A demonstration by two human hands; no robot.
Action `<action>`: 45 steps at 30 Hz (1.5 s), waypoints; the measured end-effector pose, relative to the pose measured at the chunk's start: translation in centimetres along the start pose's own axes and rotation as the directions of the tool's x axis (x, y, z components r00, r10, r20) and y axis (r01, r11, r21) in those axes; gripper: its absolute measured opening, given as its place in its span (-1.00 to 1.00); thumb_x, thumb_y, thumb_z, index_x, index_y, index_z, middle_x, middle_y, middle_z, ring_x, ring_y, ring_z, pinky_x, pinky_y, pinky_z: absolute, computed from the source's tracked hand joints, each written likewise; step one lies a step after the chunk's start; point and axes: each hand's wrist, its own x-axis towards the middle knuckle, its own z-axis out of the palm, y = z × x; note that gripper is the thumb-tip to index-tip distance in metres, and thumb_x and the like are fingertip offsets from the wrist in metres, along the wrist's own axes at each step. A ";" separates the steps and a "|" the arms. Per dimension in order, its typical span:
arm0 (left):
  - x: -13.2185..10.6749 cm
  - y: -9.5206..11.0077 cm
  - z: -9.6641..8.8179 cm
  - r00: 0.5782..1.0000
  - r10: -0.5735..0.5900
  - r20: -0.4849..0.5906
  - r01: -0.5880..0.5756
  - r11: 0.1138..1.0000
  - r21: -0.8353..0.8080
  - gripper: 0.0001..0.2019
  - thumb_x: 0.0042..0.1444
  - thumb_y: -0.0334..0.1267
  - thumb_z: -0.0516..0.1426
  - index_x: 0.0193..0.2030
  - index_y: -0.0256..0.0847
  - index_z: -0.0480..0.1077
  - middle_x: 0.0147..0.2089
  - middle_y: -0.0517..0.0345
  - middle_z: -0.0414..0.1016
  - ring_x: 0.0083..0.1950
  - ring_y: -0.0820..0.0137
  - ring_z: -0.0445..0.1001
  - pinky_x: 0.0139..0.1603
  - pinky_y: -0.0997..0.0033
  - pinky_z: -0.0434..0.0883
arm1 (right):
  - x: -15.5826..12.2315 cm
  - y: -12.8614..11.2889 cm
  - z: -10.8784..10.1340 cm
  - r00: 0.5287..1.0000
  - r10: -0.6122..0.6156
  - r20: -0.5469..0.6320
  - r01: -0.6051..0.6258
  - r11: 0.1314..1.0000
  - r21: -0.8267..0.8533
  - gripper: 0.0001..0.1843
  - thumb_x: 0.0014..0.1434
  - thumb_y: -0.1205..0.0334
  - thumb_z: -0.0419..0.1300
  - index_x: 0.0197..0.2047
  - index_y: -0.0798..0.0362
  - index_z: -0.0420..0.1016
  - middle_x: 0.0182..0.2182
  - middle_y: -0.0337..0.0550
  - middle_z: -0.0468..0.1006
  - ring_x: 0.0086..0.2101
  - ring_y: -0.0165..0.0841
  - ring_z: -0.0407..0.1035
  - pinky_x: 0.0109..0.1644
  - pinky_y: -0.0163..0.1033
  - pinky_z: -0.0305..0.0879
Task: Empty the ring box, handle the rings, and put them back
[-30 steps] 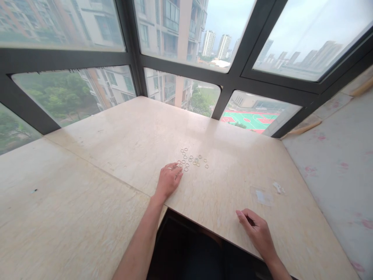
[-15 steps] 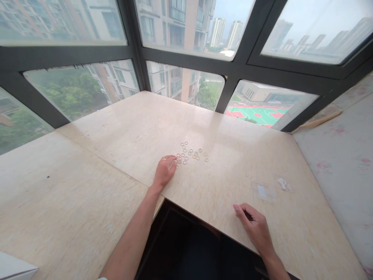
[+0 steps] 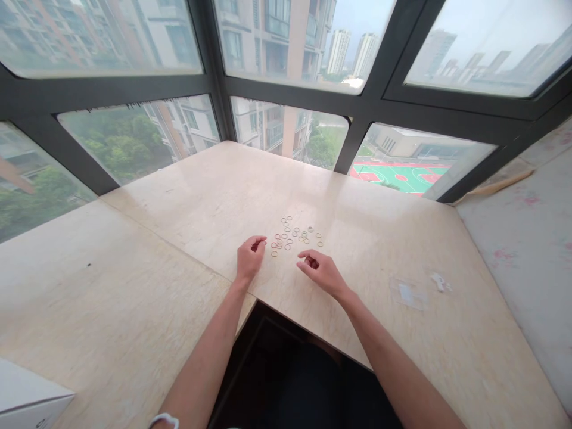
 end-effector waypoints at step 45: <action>0.3 -0.3 0.3 0.999 0.046 0.002 -0.046 0.994 0.100 -0.83 0.10 -0.28 0.11 -0.23 -0.25 0.50 -0.24 0.05 0.57 -0.21 0.32 0.53 -0.11 0.32 0.44 | 7.4 1.5 3.4 1.000 -0.006 0.013 0.009 0.969 -0.247 -0.83 0.10 0.28 0.16 -0.26 -0.02 0.57 -0.54 -0.29 0.46 -0.49 -0.43 0.28 -0.37 -0.33 0.07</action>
